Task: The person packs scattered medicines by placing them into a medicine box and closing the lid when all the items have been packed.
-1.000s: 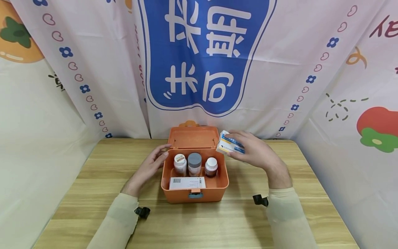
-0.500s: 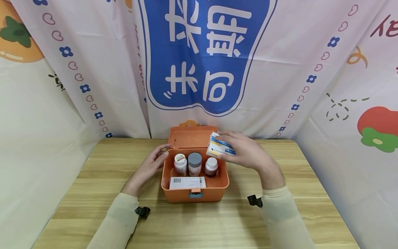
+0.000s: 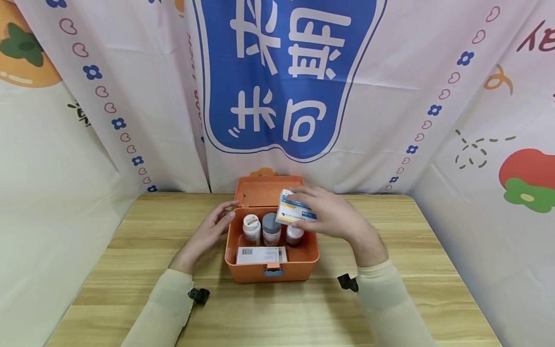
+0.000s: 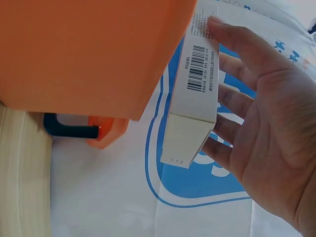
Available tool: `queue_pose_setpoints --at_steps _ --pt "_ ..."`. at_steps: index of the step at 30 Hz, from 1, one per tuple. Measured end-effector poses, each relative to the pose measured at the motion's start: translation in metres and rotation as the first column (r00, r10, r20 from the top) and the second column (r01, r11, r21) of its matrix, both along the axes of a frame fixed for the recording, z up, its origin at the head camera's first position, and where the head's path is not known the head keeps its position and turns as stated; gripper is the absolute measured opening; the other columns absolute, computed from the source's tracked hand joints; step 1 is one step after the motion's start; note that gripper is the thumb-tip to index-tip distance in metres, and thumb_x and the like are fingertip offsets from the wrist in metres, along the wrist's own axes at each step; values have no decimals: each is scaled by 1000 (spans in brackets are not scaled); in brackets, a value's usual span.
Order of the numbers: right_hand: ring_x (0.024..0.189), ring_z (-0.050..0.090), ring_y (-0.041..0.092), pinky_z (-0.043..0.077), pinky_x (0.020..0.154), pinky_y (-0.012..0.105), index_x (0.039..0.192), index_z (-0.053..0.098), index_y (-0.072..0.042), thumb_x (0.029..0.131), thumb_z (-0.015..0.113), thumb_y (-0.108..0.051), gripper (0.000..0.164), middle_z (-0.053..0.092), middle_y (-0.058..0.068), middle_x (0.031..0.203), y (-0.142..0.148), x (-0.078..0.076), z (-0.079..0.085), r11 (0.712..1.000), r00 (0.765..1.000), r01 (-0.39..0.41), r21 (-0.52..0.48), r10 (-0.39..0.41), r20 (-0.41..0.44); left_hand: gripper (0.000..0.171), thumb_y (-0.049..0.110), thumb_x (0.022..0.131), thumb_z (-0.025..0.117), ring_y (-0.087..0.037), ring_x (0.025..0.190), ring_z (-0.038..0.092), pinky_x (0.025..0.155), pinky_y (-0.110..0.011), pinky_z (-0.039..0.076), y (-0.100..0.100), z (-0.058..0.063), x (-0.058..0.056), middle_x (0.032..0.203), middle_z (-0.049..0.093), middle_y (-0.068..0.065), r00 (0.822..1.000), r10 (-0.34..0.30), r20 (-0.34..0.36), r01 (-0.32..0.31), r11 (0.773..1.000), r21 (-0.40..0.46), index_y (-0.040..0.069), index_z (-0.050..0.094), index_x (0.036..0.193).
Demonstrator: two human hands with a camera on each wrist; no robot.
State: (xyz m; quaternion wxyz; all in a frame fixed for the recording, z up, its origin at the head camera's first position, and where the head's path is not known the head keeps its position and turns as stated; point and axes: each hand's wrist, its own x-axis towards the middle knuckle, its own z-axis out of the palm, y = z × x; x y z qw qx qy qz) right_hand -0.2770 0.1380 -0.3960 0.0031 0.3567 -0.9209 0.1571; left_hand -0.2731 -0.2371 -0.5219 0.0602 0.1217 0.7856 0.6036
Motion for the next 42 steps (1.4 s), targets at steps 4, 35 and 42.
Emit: queue_pose_setpoints --at_steps 4,35,42 --pt "164 59 37 56 129 63 170 65 -28 107 87 -46 69 59 3 179 -5 2 1 1000 1000 -6 6 6 7 53 25 129 49 -38 144 66 113 -34 62 0 1 1 158 60 -33 1000 4 3 -4 1000 -3 6 44 178" --pt "163 60 30 55 132 58 168 66 -28 109 83 -51 65 60 1 179 -45 16 -17 985 989 -148 86 147 11 53 27 129 49 -28 139 64 117 -39 60 0 1 2 156 60 -30 1000 16 11 -15 1000 -18 9 45 178" --pt "165 58 29 53 134 58 167 67 -31 109 83 -53 64 59 -2 179 -52 20 -23 983 987 -157 91 154 39 53 27 129 49 -21 135 64 118 -40 60 0 2 2 157 60 -29 1000 15 9 -15 1000 -21 9 45 178"
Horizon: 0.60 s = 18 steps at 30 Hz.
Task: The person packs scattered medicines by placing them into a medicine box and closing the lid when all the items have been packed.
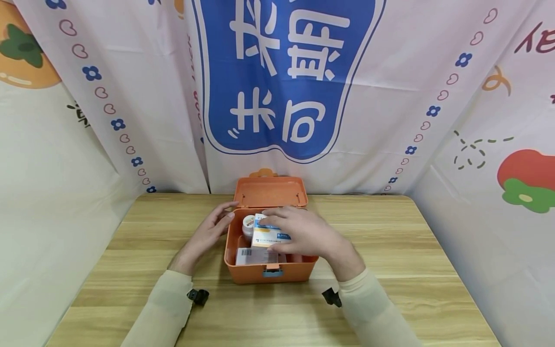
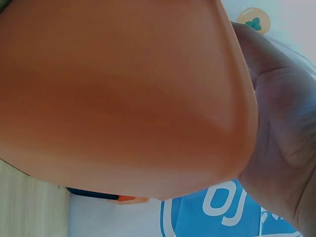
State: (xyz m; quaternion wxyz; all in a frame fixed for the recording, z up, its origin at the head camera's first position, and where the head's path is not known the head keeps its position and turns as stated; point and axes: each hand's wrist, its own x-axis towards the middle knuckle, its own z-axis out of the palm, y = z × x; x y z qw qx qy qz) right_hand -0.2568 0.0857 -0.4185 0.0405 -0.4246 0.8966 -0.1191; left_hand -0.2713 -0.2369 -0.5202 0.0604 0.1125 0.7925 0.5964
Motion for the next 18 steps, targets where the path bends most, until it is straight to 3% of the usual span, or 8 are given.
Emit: queue_pose_setpoints --at_steps 7,13,18 --pt "165 57 26 49 138 55 168 66 -30 107 86 -54 69 58 -3 181 -8 5 -5 1000 998 -4 -20 5 65 53 29 129 49 -29 141 64 120 -45 60 0 1 0 157 60 -28 1000 2 4 -2 1000 -4 10 46 178" --pt "165 58 26 49 138 53 167 67 -26 106 88 -51 69 60 -2 179 -12 6 -10 999 998 -49 -22 49 26 53 30 129 49 -38 146 63 123 -53 60 1 1 1 158 59 -29 1000 0 6 0 1000 -8 10 45 178" --pt "165 57 25 49 139 51 167 67 -26 107 86 -53 68 60 -1 179 -15 7 -11 997 997 -81 -13 81 -10 53 30 129 49 -38 145 63 122 -52 60 0 0 1 158 59 -29 1000 -3 2 3 1000 -5 10 45 179"
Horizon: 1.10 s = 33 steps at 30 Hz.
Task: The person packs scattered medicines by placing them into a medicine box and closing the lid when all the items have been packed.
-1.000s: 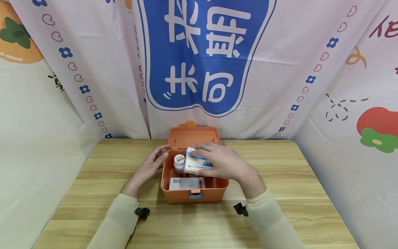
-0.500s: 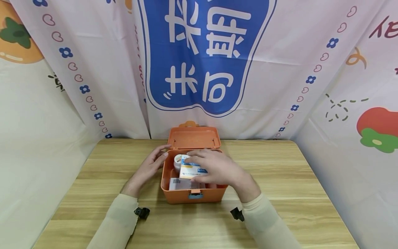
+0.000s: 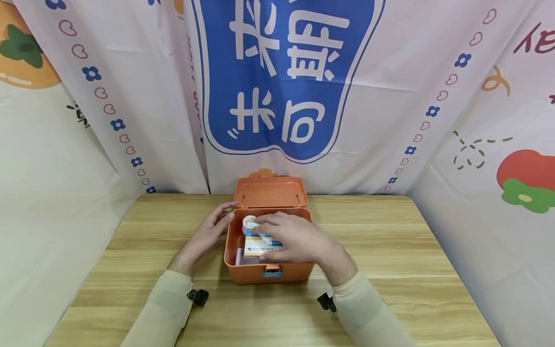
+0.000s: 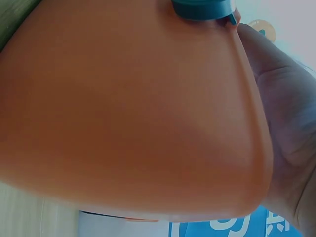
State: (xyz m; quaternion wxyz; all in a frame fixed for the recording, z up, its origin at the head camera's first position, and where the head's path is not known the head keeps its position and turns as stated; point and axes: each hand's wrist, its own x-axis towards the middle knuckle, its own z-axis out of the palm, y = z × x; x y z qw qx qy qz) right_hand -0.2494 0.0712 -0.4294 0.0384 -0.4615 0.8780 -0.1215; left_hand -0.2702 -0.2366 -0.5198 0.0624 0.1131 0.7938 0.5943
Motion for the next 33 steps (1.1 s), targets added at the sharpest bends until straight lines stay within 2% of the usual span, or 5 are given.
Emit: queue_pose_setpoints --at_steps 9,12,20,25,33 --pt "161 60 22 55 132 46 163 70 -24 108 85 -54 64 63 -1 175 -6 2 -3 999 996 -53 3 53 -65 54 30 129 48 -40 146 64 123 -56 61 0 1 1 158 59 -30 1000 -2 2 2 1000 2 11 45 179" --pt "159 61 23 56 131 44 162 71 -23 109 84 -53 62 64 -1 175 -9 2 -6 998 994 -65 9 66 -87 53 30 129 49 -38 145 64 122 -54 61 0 1 1 157 60 -30 1000 -6 2 6 1000 6 11 45 179" --pt "159 63 23 59 127 45 167 68 -24 110 81 -57 66 63 -4 177 -14 2 -9 998 994 -44 47 48 -97 53 31 129 49 -26 137 65 121 -51 61 -1 1 1 156 60 -27 1000 -10 3 10 1000 5 12 45 179" --pt "154 67 22 63 121 45 166 69 -27 111 80 -59 65 64 -7 175 -18 2 -11 997 992 -42 63 49 -115 54 32 129 49 -27 138 65 122 -53 61 -1 1 1 156 60 -27 1000 -11 5 11 1000 2 12 45 179" --pt "155 68 18 57 130 42 165 70 -25 113 79 -54 61 67 -3 173 -23 1 -13 997 996 -63 44 66 -62 53 31 129 48 -32 141 66 122 -53 60 -1 1 1 156 60 -28 1000 -15 -5 15 1000 4 11 45 178"
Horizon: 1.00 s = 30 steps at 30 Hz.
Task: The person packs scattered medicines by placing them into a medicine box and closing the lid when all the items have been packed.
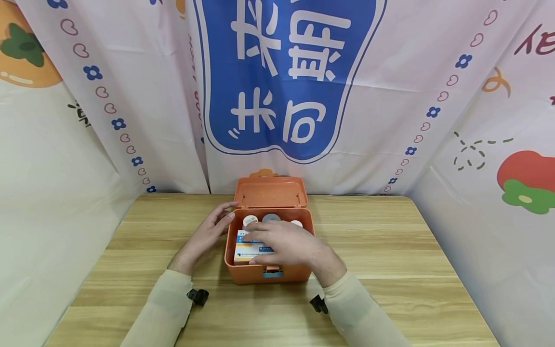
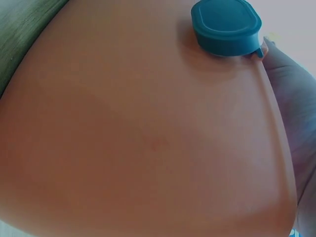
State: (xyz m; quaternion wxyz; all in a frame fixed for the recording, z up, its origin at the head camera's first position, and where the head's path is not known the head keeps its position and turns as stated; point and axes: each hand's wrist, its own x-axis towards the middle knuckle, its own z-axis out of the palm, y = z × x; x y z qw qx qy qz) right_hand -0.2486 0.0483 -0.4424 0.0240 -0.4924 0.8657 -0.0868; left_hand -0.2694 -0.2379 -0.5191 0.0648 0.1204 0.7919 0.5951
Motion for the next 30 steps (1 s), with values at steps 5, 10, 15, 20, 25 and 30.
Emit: queue_pose_setpoints --at_steps 5,10,15,20,25,30 --pt "155 68 16 57 130 40 164 71 -25 116 75 -52 55 71 -2 168 0 0 1 999 999 -29 -28 30 15 52 29 129 48 -34 142 66 125 -59 60 0 0 0 155 61 -29 1000 -1 -4 1 1000 4 11 46 178" --pt "155 69 19 61 125 44 163 72 -26 117 73 -51 53 70 -3 169 3 -1 3 999 1000 -20 -33 20 -5 53 29 129 48 -37 143 67 125 -64 59 0 0 0 155 61 -29 1000 1 -2 -1 1000 3 11 45 178" --pt "156 66 22 59 128 46 162 73 -23 117 74 -47 51 72 -3 167 7 -3 6 998 1000 -12 -58 12 4 53 29 129 48 -41 146 66 126 -65 59 1 0 0 156 61 -29 1000 3 4 -3 1000 0 11 45 179" --pt "162 62 20 53 135 47 162 72 -22 118 73 -44 49 72 -4 166 11 -6 8 997 997 14 -82 -8 71 53 29 129 48 -43 147 65 126 -65 59 0 1 0 157 61 -30 1000 7 3 -7 1000 -8 11 45 179" --pt "160 64 20 53 135 46 161 73 -20 119 72 -41 47 72 -3 166 16 -11 9 992 995 44 -120 -32 98 53 29 129 48 -44 148 64 126 -65 59 1 1 1 157 61 -30 1000 11 0 -11 1000 -20 11 45 179" --pt "155 68 21 55 133 46 158 75 -19 118 74 -36 43 74 -1 163 23 -17 10 981 989 87 -171 -65 129 53 29 129 49 -43 148 63 127 -65 58 1 1 1 158 60 -30 1000 17 1 -17 999 -29 11 46 179"
